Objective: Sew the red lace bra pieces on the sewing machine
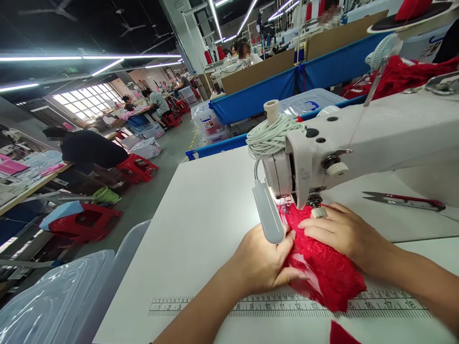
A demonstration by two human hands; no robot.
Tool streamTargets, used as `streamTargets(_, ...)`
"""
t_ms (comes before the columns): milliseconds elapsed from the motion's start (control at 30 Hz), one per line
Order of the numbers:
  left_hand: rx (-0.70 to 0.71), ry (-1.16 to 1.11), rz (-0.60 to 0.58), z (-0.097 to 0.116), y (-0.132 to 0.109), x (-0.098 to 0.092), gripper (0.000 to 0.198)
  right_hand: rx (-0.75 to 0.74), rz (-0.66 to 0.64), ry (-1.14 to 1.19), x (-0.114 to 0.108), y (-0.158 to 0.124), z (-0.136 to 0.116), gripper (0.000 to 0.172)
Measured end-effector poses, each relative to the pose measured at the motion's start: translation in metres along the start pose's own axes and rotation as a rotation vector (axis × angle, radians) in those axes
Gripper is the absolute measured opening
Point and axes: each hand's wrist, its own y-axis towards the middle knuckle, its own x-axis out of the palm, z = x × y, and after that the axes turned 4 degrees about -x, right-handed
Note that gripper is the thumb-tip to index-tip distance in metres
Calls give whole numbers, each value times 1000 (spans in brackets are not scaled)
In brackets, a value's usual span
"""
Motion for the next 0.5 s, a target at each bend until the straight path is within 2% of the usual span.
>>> streamTargets(200, -29, 24, -34, 3, -2, 2, 82, 13, 31, -28, -1, 2, -1, 37)
streamTargets(500, -49, 152, 85, 8, -7, 3, 77, 14, 21, -34, 0, -1, 0, 37)
